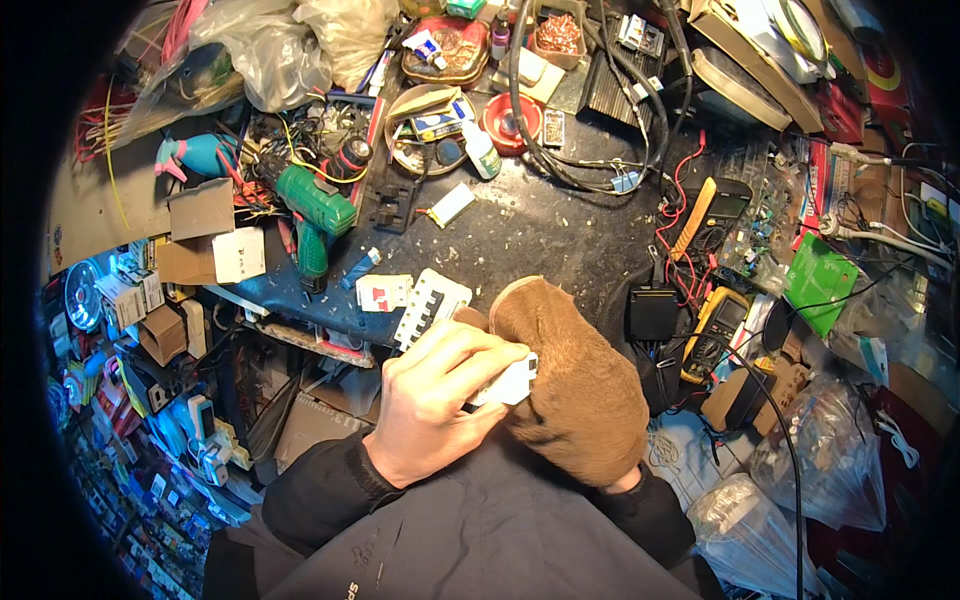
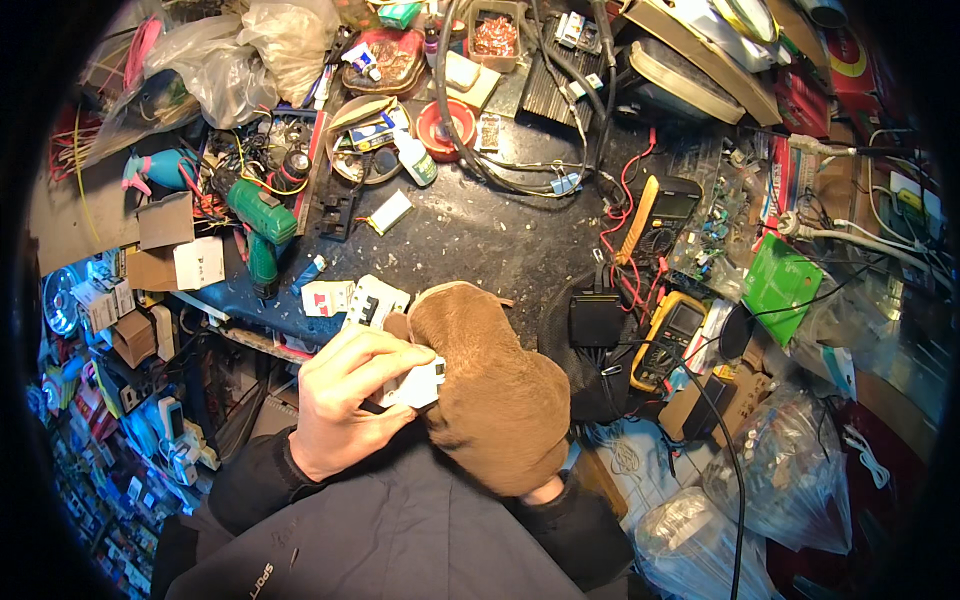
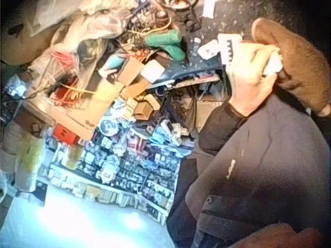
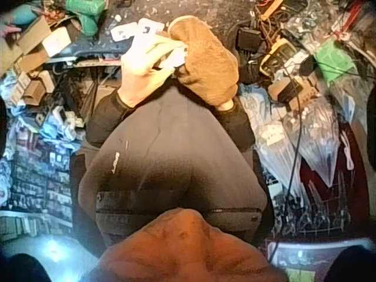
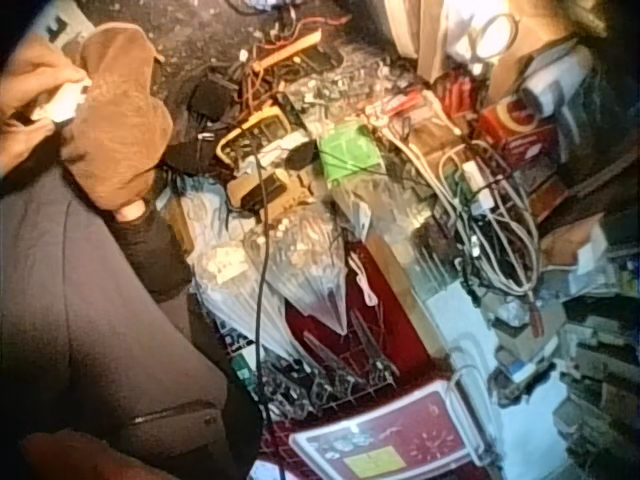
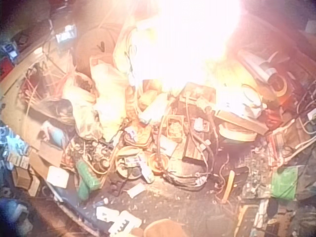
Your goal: The person wipes small white electronic components with a brown cloth on a cluttered workbench. They handle each component individually, turning them over to wipe multiple sides, then place them back on the table.
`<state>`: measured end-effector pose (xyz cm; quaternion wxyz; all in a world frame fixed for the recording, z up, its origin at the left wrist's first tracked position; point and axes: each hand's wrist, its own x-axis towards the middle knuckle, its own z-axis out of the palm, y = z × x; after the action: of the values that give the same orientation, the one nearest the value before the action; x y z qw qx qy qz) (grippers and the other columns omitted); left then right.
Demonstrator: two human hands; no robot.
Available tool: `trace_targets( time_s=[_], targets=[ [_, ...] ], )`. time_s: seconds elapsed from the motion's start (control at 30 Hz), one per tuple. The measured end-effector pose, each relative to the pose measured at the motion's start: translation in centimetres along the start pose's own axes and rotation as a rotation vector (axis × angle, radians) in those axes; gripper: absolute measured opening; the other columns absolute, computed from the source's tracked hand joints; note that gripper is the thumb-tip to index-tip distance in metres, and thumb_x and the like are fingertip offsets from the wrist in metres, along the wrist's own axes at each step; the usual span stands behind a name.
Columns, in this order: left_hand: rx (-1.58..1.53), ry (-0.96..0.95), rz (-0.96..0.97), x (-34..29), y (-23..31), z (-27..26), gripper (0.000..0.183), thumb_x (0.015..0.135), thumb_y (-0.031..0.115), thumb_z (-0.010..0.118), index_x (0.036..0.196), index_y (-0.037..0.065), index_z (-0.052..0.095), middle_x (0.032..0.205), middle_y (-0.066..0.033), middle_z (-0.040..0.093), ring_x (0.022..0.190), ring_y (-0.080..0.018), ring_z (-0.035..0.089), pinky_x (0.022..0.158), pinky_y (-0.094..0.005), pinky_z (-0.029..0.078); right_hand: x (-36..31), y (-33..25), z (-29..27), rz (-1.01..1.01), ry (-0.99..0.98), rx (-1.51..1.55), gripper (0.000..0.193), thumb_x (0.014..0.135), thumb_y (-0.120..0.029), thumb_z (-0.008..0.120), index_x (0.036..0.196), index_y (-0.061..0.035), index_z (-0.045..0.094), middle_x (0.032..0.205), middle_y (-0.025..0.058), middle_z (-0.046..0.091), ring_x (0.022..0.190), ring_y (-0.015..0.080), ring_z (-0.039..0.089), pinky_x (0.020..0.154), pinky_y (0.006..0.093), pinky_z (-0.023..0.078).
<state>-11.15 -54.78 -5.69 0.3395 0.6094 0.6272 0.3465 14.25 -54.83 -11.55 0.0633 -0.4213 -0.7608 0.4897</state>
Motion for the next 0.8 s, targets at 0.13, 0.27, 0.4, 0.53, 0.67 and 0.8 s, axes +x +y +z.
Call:
trace_targets(
  time_s=[0.13,0.27,0.4,0.53,0.67,0.8],
  targets=[
    [-0.039,-0.009,-0.021,0.0,0.1,-0.3,0.054,0.07,-0.003,0.091,0.122,0.007,0.083,0.11,-0.0071,0.079,0.104,-0.0292,0.077,0.09,-0.0408,0.064,1.8,-2.3,-2.5,-0.05,0.084,-0.106,0.075,0.102,-0.04,0.087,0.166,-0.0149,0.057,0.159,0.0099,0.065,0.148,0.0311,0.06,0.125,0.0444,0.046],
    [-0.01,-0.029,0.002,0.0,0.1,-0.2,0.052,0.071,-0.003,0.091,0.122,0.006,0.083,0.11,-0.0073,0.079,0.104,-0.0289,0.077,0.089,-0.0403,0.064,1.5,-2.8,-2.9,-0.037,0.076,-0.269,0.075,0.1,-0.038,0.089,0.164,-0.0133,0.058,0.16,0.0099,0.064,0.149,0.0305,0.059,0.126,0.0477,0.045],
    [0.023,-0.05,0.057,-0.2,0.2,-0.1,0.052,0.07,-0.001,0.09,0.121,0.006,0.083,0.111,-0.0071,0.078,0.103,-0.0289,0.077,0.088,-0.0389,0.065,-0.4,-0.3,-0.6,0.131,0.008,0.235,0.068,0.115,-0.033,0.067,0.175,-0.0131,0.043,0.173,0.0099,0.053,0.159,0.0292,0.05,0.132,0.0482,0.041],
    [0.071,-0.114,0.141,-0.3,0.3,-0.3,0.05,0.072,0.004,0.09,0.121,0.005,0.082,0.111,-0.0067,0.077,0.103,-0.028,0.077,0.084,-0.0378,0.064,-2.1,2.4,1.7,0.266,-0.011,1.302,0.063,0.124,-0.038,0.048,0.18,-0.0135,0.032,0.18,0.0104,0.045,0.164,0.0279,0.044,0.136,0.0481,0.037],
    [0.052,-0.178,0.133,-0.6,0.6,-0.5,0.046,0.076,0.006,0.092,0.12,0.004,0.081,0.113,-0.0079,0.079,0.105,-0.0293,0.078,0.085,-0.039,0.065,-3.2,3.0,2.3,0.147,0.012,0.632,0.068,0.124,-0.047,0.046,0.18,-0.0127,0.03,0.181,0.013,0.043,0.165,0.0299,0.043,0.138,0.0481,0.035],
    [0.038,-0.186,0.097,-0.8,0.8,-0.4,0.045,0.076,0.005,0.092,0.121,0.004,0.082,0.114,-0.0087,0.08,0.106,-0.0304,0.079,0.087,-0.0399,0.066,-2.9,3.1,2.9,0.078,-0.015,1.58,0.07,0.122,-0.048,0.05,0.18,-0.0135,0.031,0.181,0.0127,0.044,0.165,0.0291,0.043,0.137,0.0469,0.035]
  ],
)
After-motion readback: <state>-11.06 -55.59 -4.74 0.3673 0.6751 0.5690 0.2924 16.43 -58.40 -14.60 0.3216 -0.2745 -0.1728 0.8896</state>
